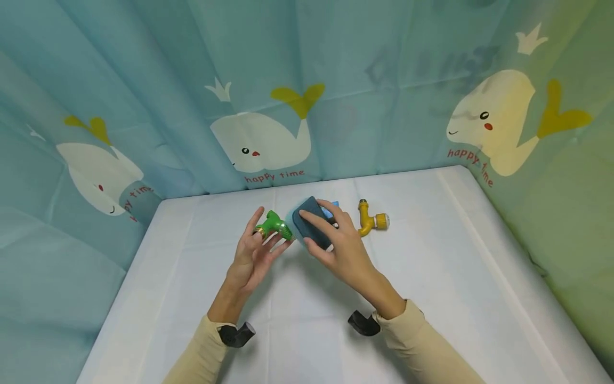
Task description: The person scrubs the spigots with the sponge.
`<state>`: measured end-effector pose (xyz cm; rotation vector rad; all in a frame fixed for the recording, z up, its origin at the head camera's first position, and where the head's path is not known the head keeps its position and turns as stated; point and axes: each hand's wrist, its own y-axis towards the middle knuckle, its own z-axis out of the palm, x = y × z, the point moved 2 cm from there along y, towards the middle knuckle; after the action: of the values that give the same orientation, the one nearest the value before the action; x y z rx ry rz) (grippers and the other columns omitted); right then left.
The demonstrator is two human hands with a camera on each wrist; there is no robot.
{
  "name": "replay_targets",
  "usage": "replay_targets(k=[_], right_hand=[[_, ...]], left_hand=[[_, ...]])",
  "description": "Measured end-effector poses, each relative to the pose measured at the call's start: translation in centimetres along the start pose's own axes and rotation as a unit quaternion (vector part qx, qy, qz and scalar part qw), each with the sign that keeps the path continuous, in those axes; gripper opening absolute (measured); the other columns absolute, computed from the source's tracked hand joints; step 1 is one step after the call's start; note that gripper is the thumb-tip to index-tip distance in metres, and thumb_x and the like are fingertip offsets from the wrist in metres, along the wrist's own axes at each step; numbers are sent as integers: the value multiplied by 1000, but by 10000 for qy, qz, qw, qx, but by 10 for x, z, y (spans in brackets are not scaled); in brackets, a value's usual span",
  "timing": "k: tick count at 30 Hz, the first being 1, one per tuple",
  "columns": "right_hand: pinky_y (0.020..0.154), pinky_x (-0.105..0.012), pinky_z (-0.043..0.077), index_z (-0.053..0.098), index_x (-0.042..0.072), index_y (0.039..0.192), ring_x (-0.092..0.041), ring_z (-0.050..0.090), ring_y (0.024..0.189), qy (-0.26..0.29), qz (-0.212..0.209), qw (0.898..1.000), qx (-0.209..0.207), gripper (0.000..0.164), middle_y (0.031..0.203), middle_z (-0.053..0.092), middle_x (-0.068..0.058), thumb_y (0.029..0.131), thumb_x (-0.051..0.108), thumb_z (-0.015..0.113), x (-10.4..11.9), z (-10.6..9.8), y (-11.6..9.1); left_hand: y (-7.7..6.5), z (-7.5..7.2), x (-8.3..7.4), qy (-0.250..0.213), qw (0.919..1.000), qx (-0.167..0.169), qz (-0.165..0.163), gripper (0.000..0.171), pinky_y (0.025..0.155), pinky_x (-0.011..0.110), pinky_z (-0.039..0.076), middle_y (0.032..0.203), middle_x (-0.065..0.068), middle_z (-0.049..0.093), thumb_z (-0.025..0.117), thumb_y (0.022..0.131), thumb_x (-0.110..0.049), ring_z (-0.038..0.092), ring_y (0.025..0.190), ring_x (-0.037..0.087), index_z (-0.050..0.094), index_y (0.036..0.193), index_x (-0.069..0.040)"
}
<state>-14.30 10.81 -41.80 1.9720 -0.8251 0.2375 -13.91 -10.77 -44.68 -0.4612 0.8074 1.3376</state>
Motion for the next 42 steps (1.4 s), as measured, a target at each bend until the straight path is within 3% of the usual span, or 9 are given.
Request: replay_targets(k=[3, 6, 9, 14, 20, 26, 31, 35, 42], right_hand=[[86, -54, 59, 62, 13, 142, -35, 60, 115, 749, 141, 9971, -49, 59, 152, 45, -17, 85, 8, 81, 1, 5, -1], [86, -53, 59, 58, 14, 146, -35, 57, 121, 1051, 466, 9934, -39, 62, 153, 43, -16, 88, 4, 78, -3, 9, -3], [83, -49, 61, 55, 15, 148, -33, 57, 118, 1363, 878, 9866, -183, 64, 153, 42, -13, 89, -1, 75, -8, 9, -5], [86, -48, 60, 48, 11, 154, -33, 55, 113, 2160, 990, 9713, -83, 67, 156, 36, -15, 92, -5, 68, -5, 8, -4], [90, -43, 59, 43, 20, 157, -26, 60, 107, 2414, 1691, 9556, 33, 65, 150, 44, -9, 99, 0, 65, -13, 12, -7], [93, -31, 57, 39, 19, 158, -27, 61, 108, 2916, 1554, 9438, -40, 69, 152, 42, -10, 98, -4, 63, -3, 12, -4], [87, -27, 58, 39, 15, 156, -23, 63, 106, 3061, 1758, 9356, -39, 65, 148, 42, -14, 99, -5, 61, -9, 17, -8], [90, -27, 57, 36, 11, 155, -25, 63, 107, 3419, 1599, 9257, -241, 64, 150, 39, -16, 98, -6, 61, -6, 15, -6], [84, -27, 59, 38, 12, 153, -23, 64, 101, 3400, 1701, 9249, 2, 64, 143, 47, -11, 97, -9, 61, -7, 15, -6]], left_hand=[[0, 5, -2, -86, 9999, 64, 110, 101, 109, 47, 48, 142, 14, 43, 82, 89, -26, 56, 127, 29, 14, 164, -15], [1, 8, -4, -78, 9997, 117, 178, 102, 109, 48, 47, 142, 13, 42, 84, 87, -26, 55, 129, 29, 17, 163, -11], [0, 10, -4, -82, 9998, 66, 190, 110, 109, 51, 45, 142, 11, 43, 89, 81, -26, 55, 131, 28, 18, 163, -11], [-1, 14, -4, -161, 9997, 160, 123, 116, 111, 51, 44, 138, 11, 49, 93, 78, -28, 54, 131, 29, 16, 163, -9], [-3, 16, -6, -309, 9991, 142, 242, 112, 110, 50, 45, 144, 15, 42, 93, 77, -26, 52, 131, 32, 20, 159, -5], [-4, 19, -10, -272, 9987, 181, 400, 112, 112, 49, 43, 138, 16, 49, 94, 75, -23, 55, 130, 31, 22, 159, -6], [-6, 21, -13, -143, 9988, 153, 438, 110, 113, 46, 42, 146, 24, 41, 92, 76, -21, 55, 130, 31, 21, 159, -5], [-6, 21, -14, 87, 9987, 76, 503, 102, 113, 47, 41, 150, 31, 37, 86, 79, -11, 53, 132, 34, 23, 158, -4], [-9, 15, -12, 249, 9987, 24, 450, 102, 111, 48, 43, 146, 27, 43, 87, 79, -11, 57, 128, 31, 23, 157, -4]])
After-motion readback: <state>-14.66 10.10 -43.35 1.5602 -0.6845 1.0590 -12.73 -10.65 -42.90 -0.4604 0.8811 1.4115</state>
